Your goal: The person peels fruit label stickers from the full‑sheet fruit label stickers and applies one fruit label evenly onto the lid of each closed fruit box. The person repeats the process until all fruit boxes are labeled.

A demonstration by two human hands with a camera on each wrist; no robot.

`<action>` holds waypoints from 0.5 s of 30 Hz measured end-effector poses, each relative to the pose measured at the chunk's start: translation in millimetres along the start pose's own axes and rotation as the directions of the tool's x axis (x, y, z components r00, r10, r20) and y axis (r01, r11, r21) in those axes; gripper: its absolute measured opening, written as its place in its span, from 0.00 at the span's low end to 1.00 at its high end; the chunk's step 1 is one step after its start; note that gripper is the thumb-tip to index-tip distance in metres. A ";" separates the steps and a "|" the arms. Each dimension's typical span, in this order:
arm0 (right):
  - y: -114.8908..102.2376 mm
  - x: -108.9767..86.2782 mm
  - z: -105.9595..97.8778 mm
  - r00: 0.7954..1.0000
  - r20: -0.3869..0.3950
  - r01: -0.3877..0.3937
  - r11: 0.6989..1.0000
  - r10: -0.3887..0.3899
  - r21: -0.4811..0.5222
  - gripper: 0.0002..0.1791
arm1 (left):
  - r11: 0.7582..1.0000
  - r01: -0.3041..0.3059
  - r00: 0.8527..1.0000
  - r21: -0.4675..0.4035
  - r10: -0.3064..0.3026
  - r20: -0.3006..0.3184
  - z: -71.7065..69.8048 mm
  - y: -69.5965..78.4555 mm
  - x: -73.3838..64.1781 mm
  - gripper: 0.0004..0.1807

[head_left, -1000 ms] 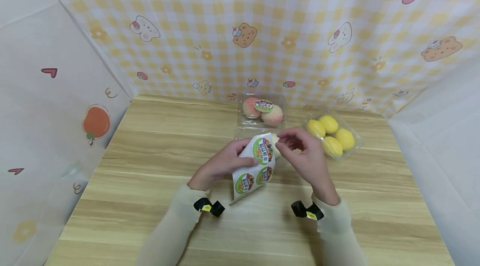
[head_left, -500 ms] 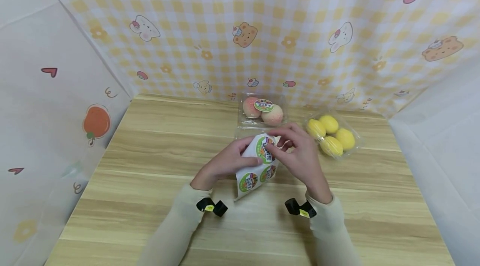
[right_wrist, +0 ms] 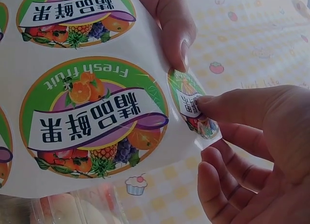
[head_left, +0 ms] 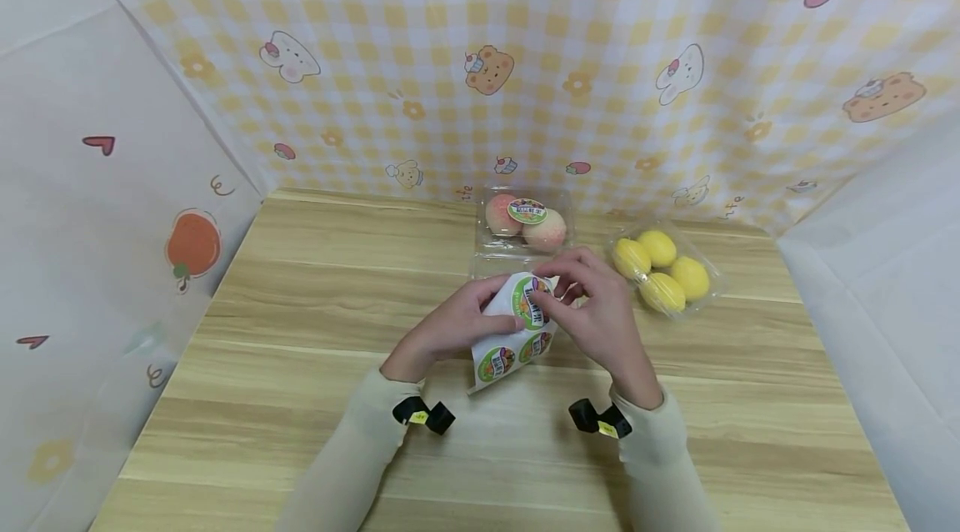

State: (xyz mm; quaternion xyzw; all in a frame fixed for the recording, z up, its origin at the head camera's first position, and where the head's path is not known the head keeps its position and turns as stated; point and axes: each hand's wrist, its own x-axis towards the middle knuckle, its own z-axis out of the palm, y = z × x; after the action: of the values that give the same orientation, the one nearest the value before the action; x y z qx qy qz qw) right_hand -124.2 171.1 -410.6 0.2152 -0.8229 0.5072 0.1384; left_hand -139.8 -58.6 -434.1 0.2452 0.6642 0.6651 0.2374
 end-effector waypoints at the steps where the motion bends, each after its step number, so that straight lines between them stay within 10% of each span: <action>1: 0.1 -0.3 0.0 1.000 -0.002 0.003 1.000 -0.003 0.001 0.13 | 1.000 0.003 1.000 0.002 -0.003 -0.002 0.1 0.3 -0.1 0.29; 15: -0.6 -1.5 0.6 0.999 -0.027 0.044 0.999 -0.044 -0.017 0.13 | 1.000 0.017 1.000 -0.001 -0.017 -0.015 0.1 -1.2 -1.0 0.30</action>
State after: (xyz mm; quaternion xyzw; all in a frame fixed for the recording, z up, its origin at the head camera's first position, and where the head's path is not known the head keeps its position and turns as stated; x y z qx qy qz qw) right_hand -122.6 170.7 -411.1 0.2252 -0.8202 0.5002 0.1624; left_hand -139.0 -59.2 -435.3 0.2345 0.6676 0.6654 0.2380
